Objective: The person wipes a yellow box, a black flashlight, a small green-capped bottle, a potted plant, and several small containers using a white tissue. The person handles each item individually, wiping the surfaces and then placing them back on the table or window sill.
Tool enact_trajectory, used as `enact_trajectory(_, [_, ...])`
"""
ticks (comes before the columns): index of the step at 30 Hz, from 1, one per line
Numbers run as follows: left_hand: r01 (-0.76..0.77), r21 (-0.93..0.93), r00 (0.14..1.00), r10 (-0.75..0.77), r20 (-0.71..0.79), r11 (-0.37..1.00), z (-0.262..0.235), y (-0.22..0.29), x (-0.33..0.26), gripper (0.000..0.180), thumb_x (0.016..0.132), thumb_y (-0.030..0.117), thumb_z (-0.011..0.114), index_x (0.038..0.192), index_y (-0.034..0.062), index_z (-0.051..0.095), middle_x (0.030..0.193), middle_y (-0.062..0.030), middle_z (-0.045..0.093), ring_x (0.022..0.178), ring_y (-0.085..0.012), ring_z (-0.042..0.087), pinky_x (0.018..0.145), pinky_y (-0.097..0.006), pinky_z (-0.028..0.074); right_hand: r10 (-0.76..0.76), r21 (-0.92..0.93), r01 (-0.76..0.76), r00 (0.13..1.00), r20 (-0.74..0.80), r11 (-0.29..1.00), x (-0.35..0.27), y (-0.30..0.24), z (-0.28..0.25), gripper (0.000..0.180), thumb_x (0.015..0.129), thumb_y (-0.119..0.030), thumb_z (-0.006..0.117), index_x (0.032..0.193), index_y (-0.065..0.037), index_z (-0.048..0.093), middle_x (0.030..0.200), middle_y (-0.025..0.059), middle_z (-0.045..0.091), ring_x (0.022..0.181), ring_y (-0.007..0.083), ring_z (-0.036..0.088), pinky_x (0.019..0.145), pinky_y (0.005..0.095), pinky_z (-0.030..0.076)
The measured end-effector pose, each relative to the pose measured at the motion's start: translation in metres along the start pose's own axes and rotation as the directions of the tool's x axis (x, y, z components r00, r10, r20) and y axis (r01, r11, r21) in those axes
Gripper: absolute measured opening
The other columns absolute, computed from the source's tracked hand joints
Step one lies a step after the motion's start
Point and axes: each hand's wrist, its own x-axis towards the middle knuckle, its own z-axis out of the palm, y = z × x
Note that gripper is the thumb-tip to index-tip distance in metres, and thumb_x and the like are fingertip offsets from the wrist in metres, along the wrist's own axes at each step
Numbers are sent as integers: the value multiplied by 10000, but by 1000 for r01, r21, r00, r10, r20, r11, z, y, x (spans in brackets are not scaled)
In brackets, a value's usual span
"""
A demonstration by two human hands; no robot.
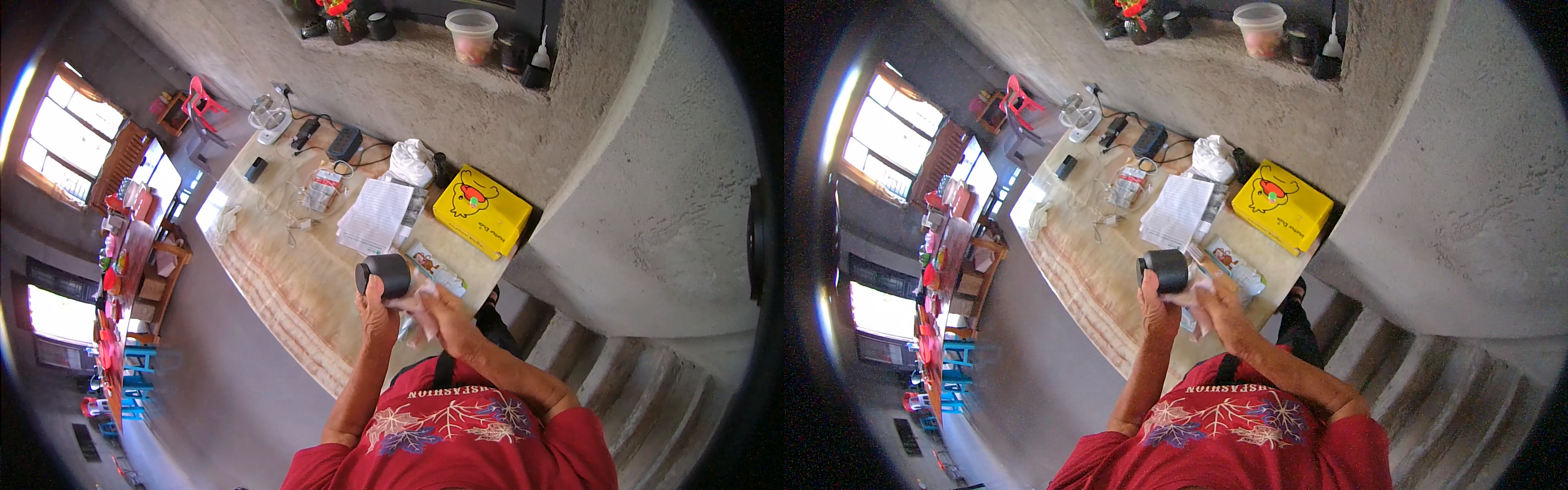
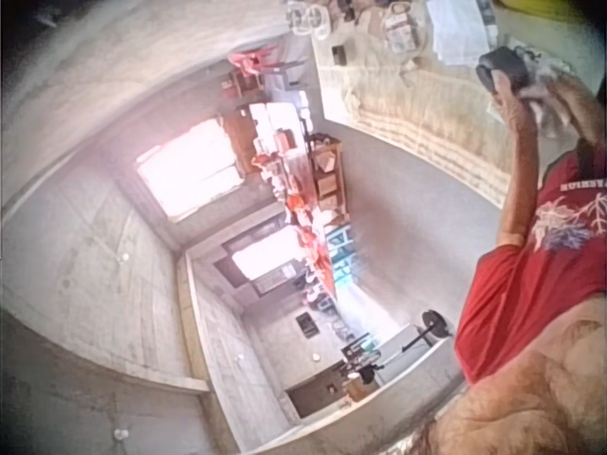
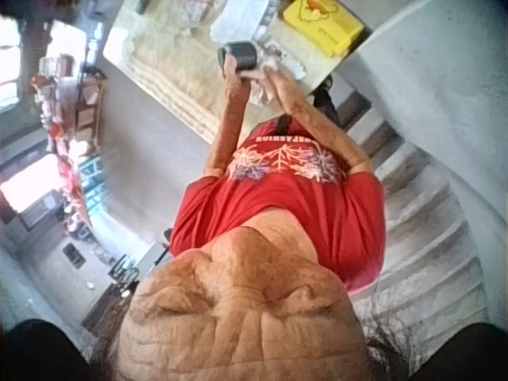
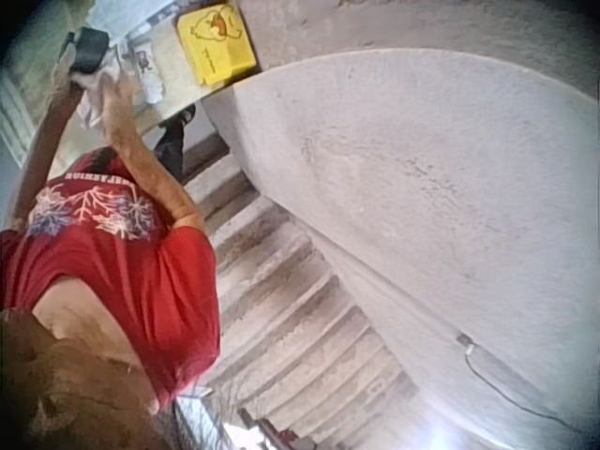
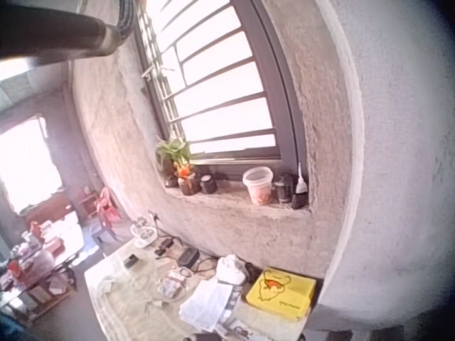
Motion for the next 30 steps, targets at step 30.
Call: enact_trajectory(30, [-559,637,829,345,440,531,33,11,-30,853,526,117,862,1223,38,376,1121,-113,512,1056,-223,503,942,-355,387,23,516,-136,975,220,845,39,-3,0,262,918,-287,459,1052,-89,566,960,56,621,827,164,621,713,306,511])
